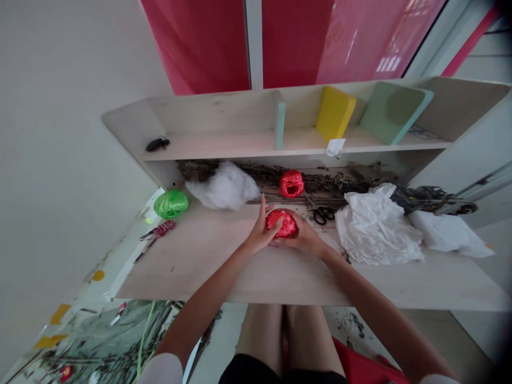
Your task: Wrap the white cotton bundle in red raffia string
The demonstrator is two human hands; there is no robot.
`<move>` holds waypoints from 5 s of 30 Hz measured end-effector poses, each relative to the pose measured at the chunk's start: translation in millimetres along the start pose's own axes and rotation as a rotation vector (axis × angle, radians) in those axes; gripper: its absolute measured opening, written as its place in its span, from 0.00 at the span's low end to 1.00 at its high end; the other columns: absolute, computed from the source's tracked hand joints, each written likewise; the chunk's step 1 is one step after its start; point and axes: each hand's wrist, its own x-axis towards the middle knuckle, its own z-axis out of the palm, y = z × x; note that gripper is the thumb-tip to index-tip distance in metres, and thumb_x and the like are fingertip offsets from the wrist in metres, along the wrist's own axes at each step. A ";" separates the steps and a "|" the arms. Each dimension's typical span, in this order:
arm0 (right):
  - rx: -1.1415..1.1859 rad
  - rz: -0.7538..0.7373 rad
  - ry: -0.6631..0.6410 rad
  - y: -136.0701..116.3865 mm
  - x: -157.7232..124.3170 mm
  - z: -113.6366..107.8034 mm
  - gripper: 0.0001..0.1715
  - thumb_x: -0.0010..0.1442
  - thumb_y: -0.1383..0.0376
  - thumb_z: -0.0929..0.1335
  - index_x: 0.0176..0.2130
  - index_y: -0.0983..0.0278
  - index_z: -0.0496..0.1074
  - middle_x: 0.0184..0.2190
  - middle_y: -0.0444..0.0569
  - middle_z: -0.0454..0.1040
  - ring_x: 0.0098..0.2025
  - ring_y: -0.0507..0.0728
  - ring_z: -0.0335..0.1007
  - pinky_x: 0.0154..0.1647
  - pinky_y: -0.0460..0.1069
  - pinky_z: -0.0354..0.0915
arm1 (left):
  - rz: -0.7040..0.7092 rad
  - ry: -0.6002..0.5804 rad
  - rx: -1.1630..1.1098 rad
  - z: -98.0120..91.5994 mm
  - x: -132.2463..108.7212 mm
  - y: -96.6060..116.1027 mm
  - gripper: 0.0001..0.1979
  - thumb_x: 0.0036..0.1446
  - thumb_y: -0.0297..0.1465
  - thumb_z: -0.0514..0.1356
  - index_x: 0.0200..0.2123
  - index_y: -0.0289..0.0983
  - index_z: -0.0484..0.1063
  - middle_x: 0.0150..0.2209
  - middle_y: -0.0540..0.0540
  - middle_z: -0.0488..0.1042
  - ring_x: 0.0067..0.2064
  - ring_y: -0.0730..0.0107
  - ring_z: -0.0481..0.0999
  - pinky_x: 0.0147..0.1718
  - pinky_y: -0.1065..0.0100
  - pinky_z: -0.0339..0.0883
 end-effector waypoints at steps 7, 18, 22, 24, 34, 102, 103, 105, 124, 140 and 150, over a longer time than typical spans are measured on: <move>-0.209 -0.111 0.134 -2.8 -2.3 9.8 0.42 0.47 0.56 0.74 0.56 0.67 0.61 0.53 0.63 0.67 0.55 0.67 0.65 0.57 0.60 0.62 | -0.048 -0.011 0.091 -0.4 -2.9 6.9 0.33 0.58 0.50 0.55 0.63 0.41 0.59 0.59 0.39 0.69 0.59 0.57 0.69 0.60 0.54 0.60; -0.330 0.098 0.068 -4.7 -8.1 15.9 0.50 0.48 0.55 0.74 0.64 0.59 0.52 0.59 0.60 0.62 0.51 0.68 0.71 0.46 0.62 0.70 | -0.273 0.049 0.145 4.5 -4.6 19.2 0.50 0.47 0.46 0.67 0.68 0.40 0.47 0.32 0.49 0.76 0.34 0.67 0.76 0.39 0.65 0.70; -0.319 0.034 -0.016 -10.3 -7.4 14.9 0.46 0.52 0.53 0.73 0.64 0.56 0.55 0.59 0.58 0.60 0.53 0.68 0.69 0.49 0.62 0.70 | -0.392 0.093 -0.095 4.2 0.9 23.4 0.51 0.41 0.41 0.71 0.66 0.38 0.52 0.39 0.46 0.77 0.41 0.66 0.76 0.46 0.65 0.69; -0.278 -0.015 -0.020 -10.9 -7.2 14.7 0.47 0.52 0.52 0.73 0.64 0.56 0.55 0.58 0.58 0.60 0.54 0.68 0.68 0.51 0.62 0.69 | -0.443 0.096 -0.168 3.2 2.4 26.5 0.50 0.39 0.41 0.72 0.64 0.37 0.55 0.41 0.44 0.77 0.43 0.65 0.76 0.47 0.63 0.69; -0.211 -0.051 0.093 -6.7 -4.5 18.4 0.39 0.53 0.48 0.72 0.59 0.57 0.61 0.52 0.57 0.67 0.54 0.68 0.67 0.53 0.63 0.66 | -0.312 0.114 -0.105 3.7 1.7 11.5 0.36 0.50 0.54 0.61 0.56 0.37 0.67 0.49 0.38 0.74 0.51 0.57 0.74 0.53 0.58 0.65; 0.228 0.115 0.467 8.4 9.9 22.4 0.27 0.64 0.45 0.57 0.50 0.60 0.65 0.49 0.54 0.70 0.53 0.60 0.67 0.59 0.60 0.61 | -0.175 0.237 -0.065 13.0 -1.4 26.0 0.25 0.48 0.47 0.65 0.16 0.37 0.58 0.21 0.53 0.60 0.26 0.76 0.61 0.29 0.71 0.57; 0.236 0.106 0.460 8.8 9.7 22.9 0.27 0.63 0.45 0.59 0.50 0.60 0.65 0.50 0.54 0.70 0.53 0.59 0.67 0.59 0.59 0.62 | -0.181 0.286 -0.051 13.3 -1.4 26.4 0.24 0.46 0.47 0.66 0.19 0.37 0.59 0.22 0.53 0.60 0.27 0.76 0.61 0.29 0.71 0.58; 0.254 0.097 0.432 9.4 8.9 22.6 0.26 0.63 0.45 0.60 0.50 0.59 0.64 0.50 0.54 0.70 0.54 0.59 0.67 0.59 0.58 0.62 | -0.201 0.378 -0.054 13.8 -1.7 26.8 0.22 0.42 0.46 0.69 0.29 0.37 0.64 0.29 0.52 0.64 0.30 0.75 0.64 0.30 0.72 0.60; 0.210 0.083 0.250 7.0 2.0 33.8 0.34 0.66 0.44 0.55 0.63 0.57 0.54 0.61 0.54 0.61 0.64 0.56 0.57 0.65 0.58 0.54 | 0.153 0.157 0.211 15.7 -8.9 22.3 0.22 0.66 0.40 0.46 0.60 0.43 0.62 0.66 0.42 0.58 0.66 0.62 0.57 0.65 0.57 0.49; 0.238 0.101 0.108 -8.1 -2.6 33.0 0.44 0.64 0.39 0.47 0.69 0.58 0.47 0.68 0.51 0.53 0.72 0.58 0.34 0.71 0.63 0.34 | 0.210 0.249 0.201 9.5 -1.0 14.1 0.20 0.59 0.46 0.56 0.46 0.40 0.73 0.46 0.40 0.72 0.50 0.60 0.71 0.53 0.56 0.64; -0.002 -0.074 0.145 -11.0 -1.2 21.4 0.51 0.58 0.48 0.68 0.69 0.57 0.43 0.68 0.56 0.51 0.67 0.64 0.53 0.65 0.62 0.54 | -0.102 0.435 -0.273 9.7 7.2 16.4 0.18 0.53 0.47 0.62 0.37 0.39 0.76 0.42 0.44 0.76 0.45 0.64 0.74 0.49 0.63 0.65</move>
